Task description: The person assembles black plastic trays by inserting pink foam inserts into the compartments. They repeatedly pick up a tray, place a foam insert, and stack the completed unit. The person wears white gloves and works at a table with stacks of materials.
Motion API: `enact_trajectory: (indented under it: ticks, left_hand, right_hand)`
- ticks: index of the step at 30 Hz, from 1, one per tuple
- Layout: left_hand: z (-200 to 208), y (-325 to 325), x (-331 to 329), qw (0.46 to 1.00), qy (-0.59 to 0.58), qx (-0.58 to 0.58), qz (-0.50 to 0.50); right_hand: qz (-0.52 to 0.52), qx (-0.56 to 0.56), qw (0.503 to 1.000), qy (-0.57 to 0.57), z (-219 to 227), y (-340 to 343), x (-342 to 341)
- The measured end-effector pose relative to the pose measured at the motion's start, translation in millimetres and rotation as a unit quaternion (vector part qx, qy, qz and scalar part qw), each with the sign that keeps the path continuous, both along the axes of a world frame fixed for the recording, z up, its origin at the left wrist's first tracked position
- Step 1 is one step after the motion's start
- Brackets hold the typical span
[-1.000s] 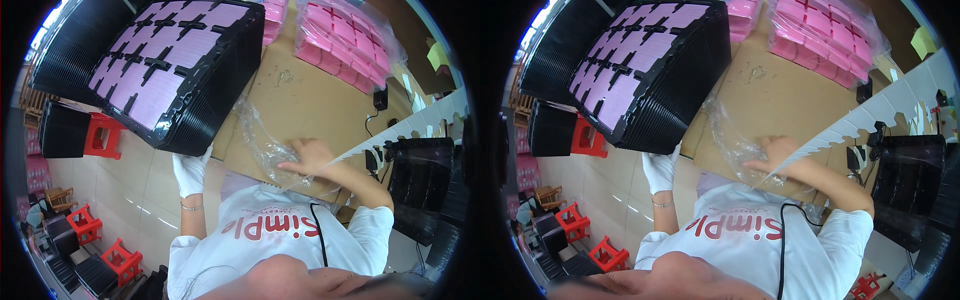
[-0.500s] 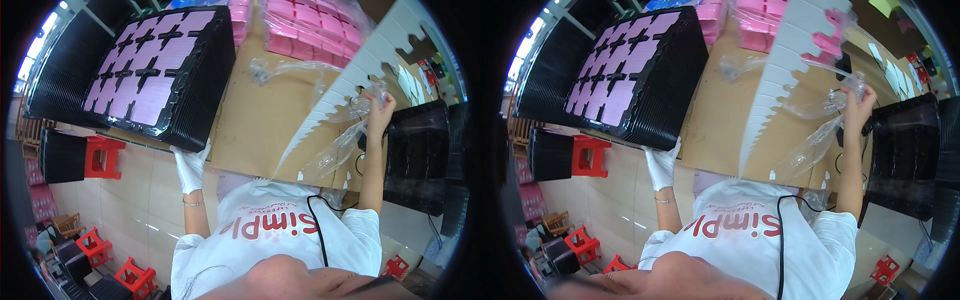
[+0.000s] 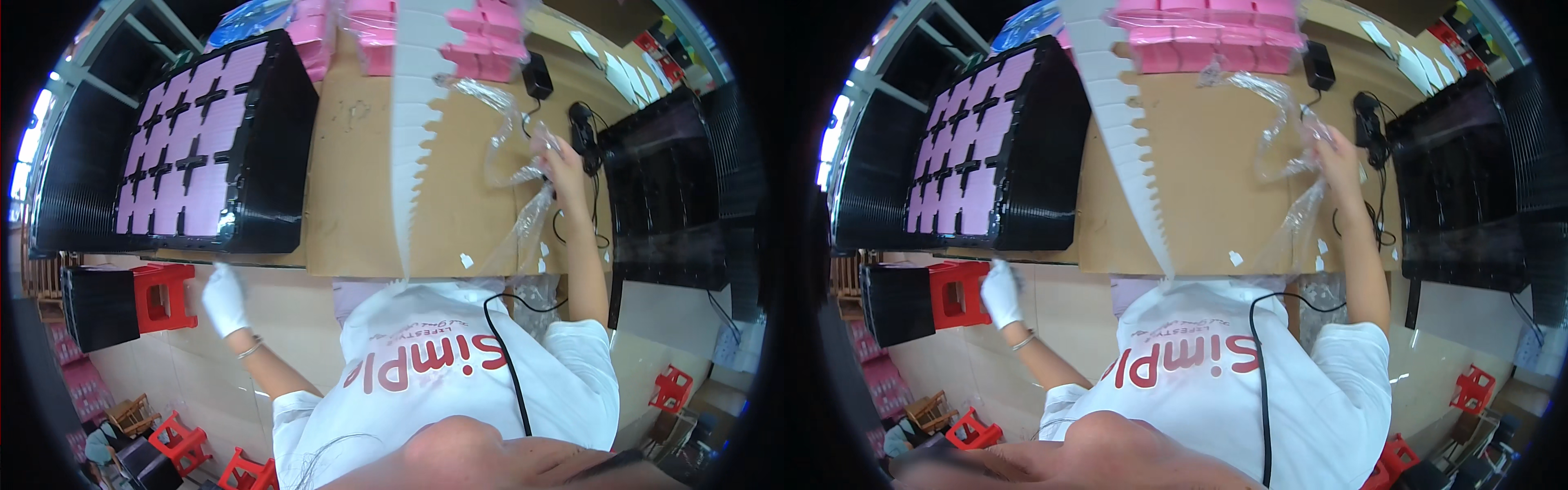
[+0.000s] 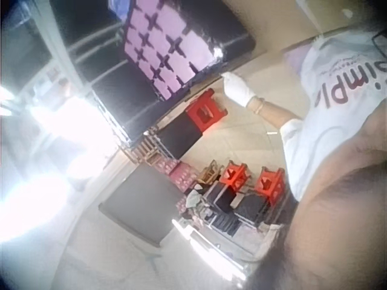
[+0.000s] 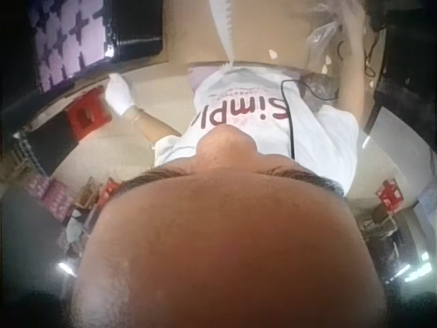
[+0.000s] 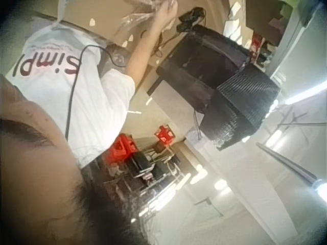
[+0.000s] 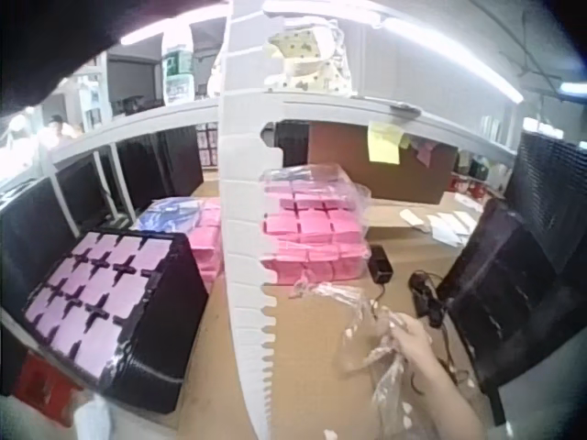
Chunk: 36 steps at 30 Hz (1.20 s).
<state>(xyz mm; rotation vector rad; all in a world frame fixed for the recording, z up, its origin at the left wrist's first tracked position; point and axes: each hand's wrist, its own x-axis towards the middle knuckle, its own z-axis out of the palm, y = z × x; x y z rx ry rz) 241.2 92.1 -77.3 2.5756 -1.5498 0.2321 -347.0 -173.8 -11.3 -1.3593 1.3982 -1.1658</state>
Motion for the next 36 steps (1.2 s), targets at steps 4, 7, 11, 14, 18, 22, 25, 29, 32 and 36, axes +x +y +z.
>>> enact_trajectory:
  ticks: [4,7,11,14,18,22,25,29,32,36]
  left_hand:
    - [136.8,-0.6,-77.2,0.864,0.451,0.218,0.042]
    - [165.3,-3.7,-138.5,0.783,0.490,0.167,-0.343]
    - [161.8,-68.3,-284.7,0.747,0.412,-0.163,-0.495]
    - [159.4,-100.3,-360.8,0.748,0.410,-0.224,-0.471]
    - [156.5,-117.6,-416.8,0.695,0.464,0.065,-0.545]
    - [107.6,-108.2,-429.6,0.619,0.477,-0.028,-0.624]
    - [135.5,-124.8,-401.6,0.715,0.454,-0.014,-0.532]
    - [181.3,-156.1,-390.8,0.562,0.662,-0.124,-0.480]
    - [206.9,-173.9,-411.9,0.318,0.799,-0.038,-0.509]
    - [236.5,-139.6,-438.2,0.320,0.741,0.031,-0.590]
  right_hand:
    - [-0.016,-0.016,0.999,-0.042,25.8,17.5,9.6]
    - [-0.021,-0.157,0.985,-0.069,75.1,30.4,26.2]
    - [0.053,-0.275,0.949,-0.142,145.3,79.4,67.2]
    - [0.122,-0.323,0.928,-0.139,161.4,118.7,83.5]
    - [-0.088,-0.647,0.750,0.106,174.1,131.5,48.8]
    - [-0.298,-0.651,0.681,-0.158,222.9,145.2,4.8]
    - [-0.336,-0.605,0.719,-0.064,206.3,166.1,-62.0]
    - [-0.136,-0.415,0.900,0.002,144.1,172.1,-94.5]
    - [0.035,-0.378,0.924,-0.051,91.7,163.1,-41.2]
    - [0.040,-0.174,0.982,-0.063,88.3,185.3,2.5]
